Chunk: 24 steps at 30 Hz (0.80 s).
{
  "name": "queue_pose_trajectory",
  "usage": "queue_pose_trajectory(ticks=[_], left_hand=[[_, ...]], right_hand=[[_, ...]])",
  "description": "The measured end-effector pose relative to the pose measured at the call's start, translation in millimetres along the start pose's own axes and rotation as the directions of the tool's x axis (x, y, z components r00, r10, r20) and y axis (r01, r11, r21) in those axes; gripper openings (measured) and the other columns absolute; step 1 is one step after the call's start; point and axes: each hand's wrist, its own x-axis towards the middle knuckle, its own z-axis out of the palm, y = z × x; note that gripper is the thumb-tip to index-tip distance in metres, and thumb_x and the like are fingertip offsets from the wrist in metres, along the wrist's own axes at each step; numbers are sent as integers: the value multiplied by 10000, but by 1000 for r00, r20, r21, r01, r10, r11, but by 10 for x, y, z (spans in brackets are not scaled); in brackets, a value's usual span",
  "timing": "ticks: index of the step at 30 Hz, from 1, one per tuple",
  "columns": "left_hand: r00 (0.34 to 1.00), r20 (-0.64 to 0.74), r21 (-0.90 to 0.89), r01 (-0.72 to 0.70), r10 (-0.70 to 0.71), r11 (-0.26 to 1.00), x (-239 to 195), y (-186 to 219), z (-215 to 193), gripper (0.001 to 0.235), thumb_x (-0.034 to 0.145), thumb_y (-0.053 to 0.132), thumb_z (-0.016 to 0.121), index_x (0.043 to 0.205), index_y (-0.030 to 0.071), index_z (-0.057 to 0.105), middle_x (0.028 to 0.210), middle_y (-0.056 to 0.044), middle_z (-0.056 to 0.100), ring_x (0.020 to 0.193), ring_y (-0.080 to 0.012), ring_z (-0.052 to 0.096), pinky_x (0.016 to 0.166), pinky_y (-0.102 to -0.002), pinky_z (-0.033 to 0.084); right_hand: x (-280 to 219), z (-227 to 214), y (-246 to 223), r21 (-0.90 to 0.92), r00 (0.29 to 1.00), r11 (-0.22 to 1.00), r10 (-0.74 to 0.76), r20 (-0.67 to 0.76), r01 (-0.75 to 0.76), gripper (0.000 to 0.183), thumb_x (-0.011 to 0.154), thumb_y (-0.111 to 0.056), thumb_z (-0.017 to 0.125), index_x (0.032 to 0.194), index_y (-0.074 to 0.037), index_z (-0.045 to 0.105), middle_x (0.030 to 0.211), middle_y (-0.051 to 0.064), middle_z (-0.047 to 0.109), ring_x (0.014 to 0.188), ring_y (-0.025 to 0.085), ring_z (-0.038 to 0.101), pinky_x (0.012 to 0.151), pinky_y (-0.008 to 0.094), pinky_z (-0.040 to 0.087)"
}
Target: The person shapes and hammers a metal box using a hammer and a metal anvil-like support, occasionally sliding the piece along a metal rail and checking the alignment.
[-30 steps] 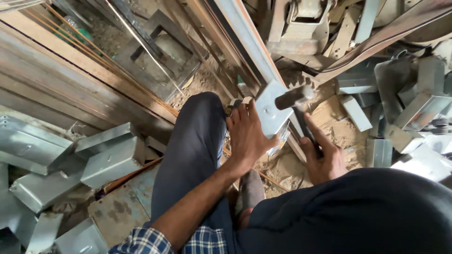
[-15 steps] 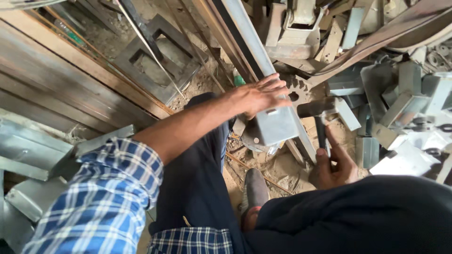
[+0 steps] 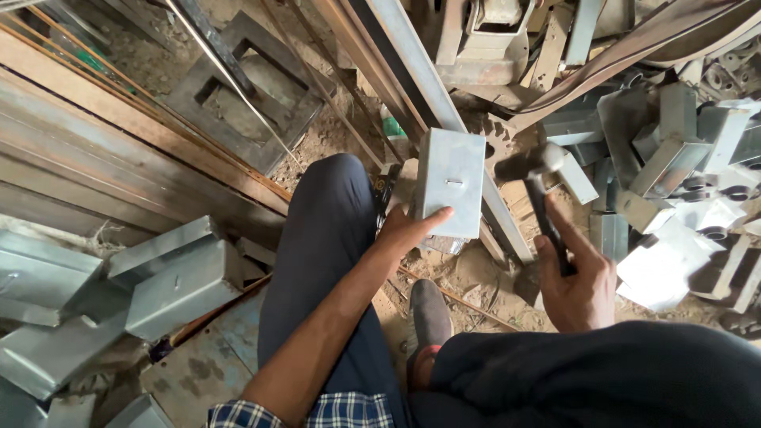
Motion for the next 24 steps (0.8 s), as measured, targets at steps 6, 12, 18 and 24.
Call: queue_pose_trajectory(ticks=[6, 12, 18, 24], left_hand=[[1000, 7, -89, 27, -26, 996, -12, 84, -67, 749, 668, 401, 896, 1275, 20, 683, 1104, -101, 765, 989, -208, 742, 798, -363, 620], [1000, -24, -61, -21, 19, 998, -23, 108, -42, 729, 665, 365, 901, 1264, 33, 650, 1107, -110, 743, 967, -229, 735, 719, -380, 613], [983, -16, -80, -184, 183, 980, 9, 20, -57, 674, 691, 362, 895, 1225, -3, 705, 1100, -142, 786, 961, -224, 762, 784, -312, 613], [997, 73, -127, 40, -31, 991, 45, -12, -78, 770, 646, 422, 901, 1256, 5, 683, 1098, -171, 779, 937, -258, 779, 692, -385, 647]], right_hand=[[163, 198, -120, -16, 968, 971, -238, -75, 238, 444, 1068, -204, 597, 1511, -201, 572, 975, 140, 749, 577, 115, 613, 478, 281, 508], [198, -59, -329, -132, 959, 990, 84, 271, -49, 493, 964, -232, 640, 1453, -288, 612, 649, 127, 739, 425, 169, 605, 456, 335, 494], [109, -171, -321, 81, 982, 979, -188, -4, 188, 483, 1015, -175, 597, 1497, -155, 581, 893, 106, 743, 567, 137, 600, 502, 300, 477], [186, 83, -251, -71, 977, 995, 82, 197, -69, 477, 1003, -203, 609, 1479, -218, 603, 714, 115, 749, 416, 169, 565, 407, 329, 478]])
